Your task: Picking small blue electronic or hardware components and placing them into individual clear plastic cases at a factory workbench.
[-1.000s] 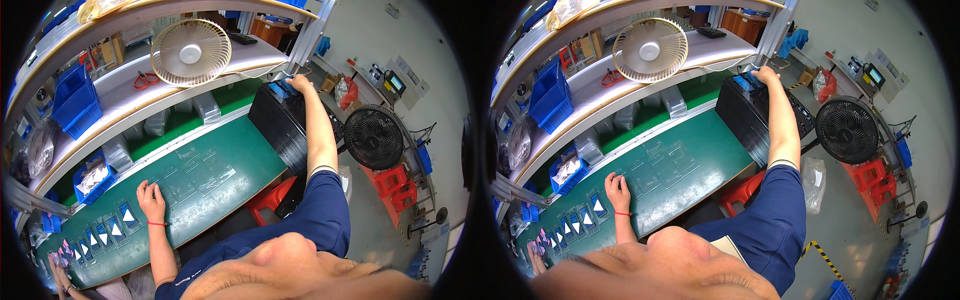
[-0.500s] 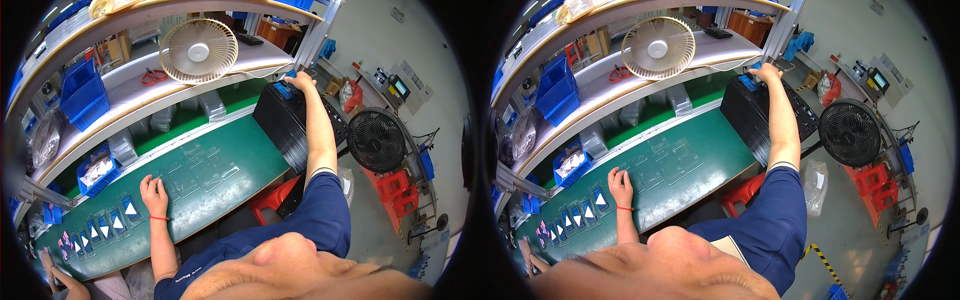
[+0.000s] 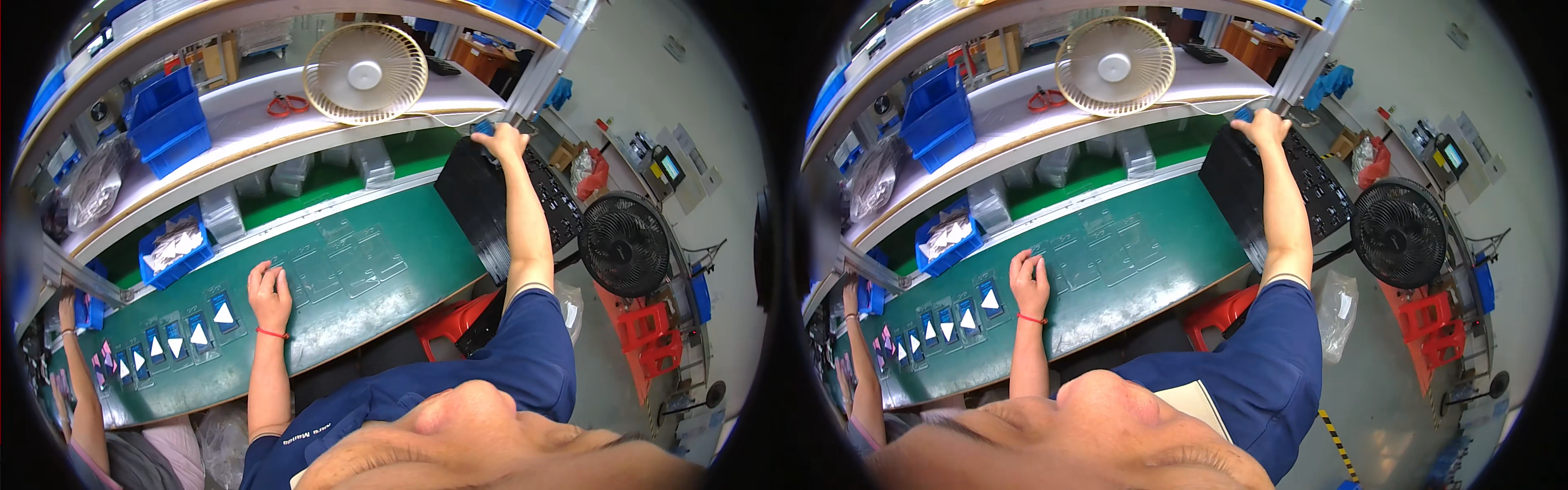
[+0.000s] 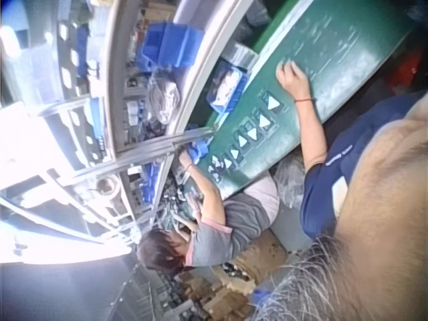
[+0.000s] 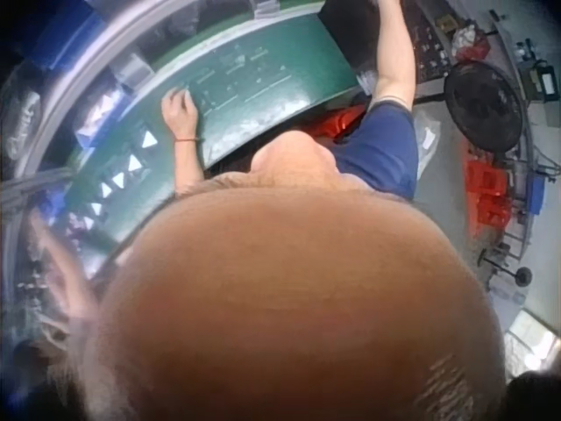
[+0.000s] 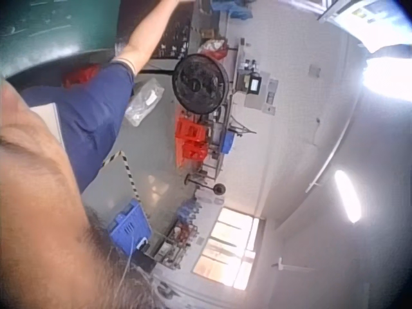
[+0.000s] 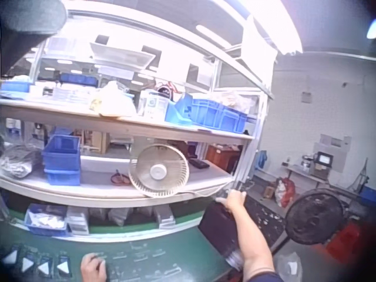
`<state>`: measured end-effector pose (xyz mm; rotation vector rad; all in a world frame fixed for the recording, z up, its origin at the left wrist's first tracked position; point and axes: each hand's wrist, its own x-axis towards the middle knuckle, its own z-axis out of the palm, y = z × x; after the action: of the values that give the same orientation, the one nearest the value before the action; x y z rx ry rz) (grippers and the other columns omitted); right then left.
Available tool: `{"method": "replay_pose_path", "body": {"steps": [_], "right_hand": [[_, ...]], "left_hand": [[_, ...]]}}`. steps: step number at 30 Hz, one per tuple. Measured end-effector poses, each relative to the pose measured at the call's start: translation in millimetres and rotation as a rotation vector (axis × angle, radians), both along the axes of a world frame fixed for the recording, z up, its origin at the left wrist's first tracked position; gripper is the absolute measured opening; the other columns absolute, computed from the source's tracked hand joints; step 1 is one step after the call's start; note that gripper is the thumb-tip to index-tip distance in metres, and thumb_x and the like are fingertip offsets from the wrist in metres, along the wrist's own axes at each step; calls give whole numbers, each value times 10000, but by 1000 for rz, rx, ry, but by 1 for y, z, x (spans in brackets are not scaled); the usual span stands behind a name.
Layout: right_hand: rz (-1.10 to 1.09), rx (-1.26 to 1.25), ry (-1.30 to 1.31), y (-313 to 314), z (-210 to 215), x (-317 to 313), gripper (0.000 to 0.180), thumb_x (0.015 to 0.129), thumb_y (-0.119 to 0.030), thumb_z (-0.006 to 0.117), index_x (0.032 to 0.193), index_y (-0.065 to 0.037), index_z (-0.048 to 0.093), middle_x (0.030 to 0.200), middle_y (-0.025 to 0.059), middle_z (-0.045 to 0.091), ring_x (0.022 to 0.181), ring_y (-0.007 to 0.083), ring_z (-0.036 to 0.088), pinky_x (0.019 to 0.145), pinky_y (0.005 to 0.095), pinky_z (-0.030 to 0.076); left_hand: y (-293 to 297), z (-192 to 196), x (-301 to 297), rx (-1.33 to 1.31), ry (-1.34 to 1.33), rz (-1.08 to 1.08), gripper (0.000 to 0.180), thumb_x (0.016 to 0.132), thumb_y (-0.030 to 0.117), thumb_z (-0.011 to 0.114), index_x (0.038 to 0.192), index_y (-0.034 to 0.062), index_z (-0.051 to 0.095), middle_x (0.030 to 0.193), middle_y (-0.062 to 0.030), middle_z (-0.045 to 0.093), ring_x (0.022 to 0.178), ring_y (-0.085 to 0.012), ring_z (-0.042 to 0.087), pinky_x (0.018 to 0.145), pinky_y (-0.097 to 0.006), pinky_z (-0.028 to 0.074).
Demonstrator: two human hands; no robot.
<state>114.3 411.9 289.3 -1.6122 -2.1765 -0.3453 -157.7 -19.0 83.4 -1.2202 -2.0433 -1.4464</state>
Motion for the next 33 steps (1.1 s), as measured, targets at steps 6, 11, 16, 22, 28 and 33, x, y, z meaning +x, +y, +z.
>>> {"method": "replay_pose_path", "body": {"steps": [6,11,16,22,28,33], "right_hand": [[677,-432,959,-122,-62,-49,333,822,-325,708,905,-4,680,764,36,664,685,104,606,633,291,487],[812,-1168,1085,-283,-153,-105,215,867,-209,685,935,-5,672,814,25,668,694,86,589,637,260,507],[977,-1295,842,-314,-183,-124,208,900,-188,634,977,5,644,831,17,652,710,74,570,607,238,496],[1068,-1498,855,-313,-198,-153,149,885,-62,632,1015,8,614,796,-14,623,677,42,523,625,217,459],[1034,-910,646,-297,-197,-211,365,764,-49,723,1106,-66,597,626,26,576,546,86,522,518,250,427],[1147,-553,213,-316,-197,-218,347,750,-246,734,1044,-99,622,717,82,631,733,293,604,719,421,442]], "left_hand": [[7,6,24,55,-517,-300,196,823,69,668,1017,40,665,1092,-110,611,980,-197,595,793,-302,505],[18,6,72,223,-1591,-1065,545,873,54,630,1363,66,390,1294,-113,495,1180,-226,515,965,-405,472],[-26,-4,61,290,-1824,-1074,438,913,55,571,1327,69,427,1280,-93,509,1180,-245,524,980,-446,474],[-64,-2,51,380,-1750,-829,426,918,58,560,1322,79,426,1198,-110,562,1104,-257,578,874,-459,536],[-99,-7,33,583,-1770,-766,509,898,-31,508,1366,66,331,1191,-197,544,1157,-341,535,929,-524,491],[-103,-13,32,656,-1780,-757,530,867,-90,481,1356,55,339,1198,-204,540,1179,-358,518,983,-501,459]]}}
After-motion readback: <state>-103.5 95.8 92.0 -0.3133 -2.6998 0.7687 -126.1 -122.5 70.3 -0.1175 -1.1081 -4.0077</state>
